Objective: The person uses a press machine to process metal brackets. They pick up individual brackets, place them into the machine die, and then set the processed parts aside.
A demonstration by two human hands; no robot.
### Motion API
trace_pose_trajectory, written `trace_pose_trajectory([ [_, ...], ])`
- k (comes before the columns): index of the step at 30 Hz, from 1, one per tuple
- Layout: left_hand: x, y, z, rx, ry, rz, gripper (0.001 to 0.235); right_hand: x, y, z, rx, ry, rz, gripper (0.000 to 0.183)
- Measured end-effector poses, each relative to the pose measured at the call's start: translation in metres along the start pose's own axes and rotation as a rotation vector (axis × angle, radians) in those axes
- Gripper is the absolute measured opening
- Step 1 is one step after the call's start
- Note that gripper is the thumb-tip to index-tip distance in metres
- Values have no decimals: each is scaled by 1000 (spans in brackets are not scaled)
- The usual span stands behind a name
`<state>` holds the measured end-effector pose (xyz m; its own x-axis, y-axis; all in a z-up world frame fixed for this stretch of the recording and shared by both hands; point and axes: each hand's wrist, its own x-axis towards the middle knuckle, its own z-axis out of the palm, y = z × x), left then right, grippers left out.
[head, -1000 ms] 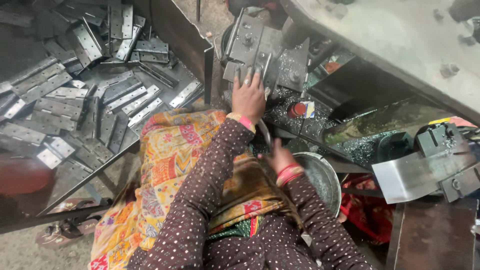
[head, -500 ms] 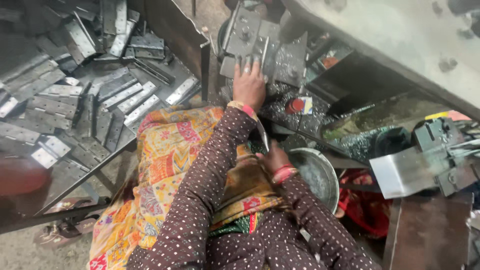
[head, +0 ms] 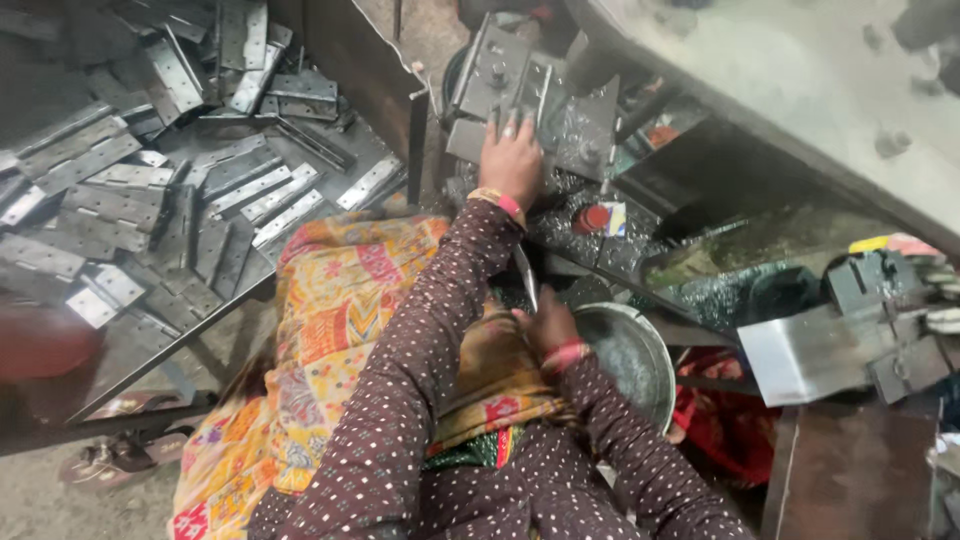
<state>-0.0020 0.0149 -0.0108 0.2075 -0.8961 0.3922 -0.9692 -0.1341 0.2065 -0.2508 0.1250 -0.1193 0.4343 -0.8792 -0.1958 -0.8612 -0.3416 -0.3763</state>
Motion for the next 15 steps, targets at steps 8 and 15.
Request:
trace_pose_trajectory([
  [8, 33, -16, 18, -23, -33, -63, 36, 49, -19, -79, -119, -108, -98, 68],
  [15, 45, -21, 52, -109, 56, -80, 27, 0, -1, -6, 76, 90, -42, 54],
])
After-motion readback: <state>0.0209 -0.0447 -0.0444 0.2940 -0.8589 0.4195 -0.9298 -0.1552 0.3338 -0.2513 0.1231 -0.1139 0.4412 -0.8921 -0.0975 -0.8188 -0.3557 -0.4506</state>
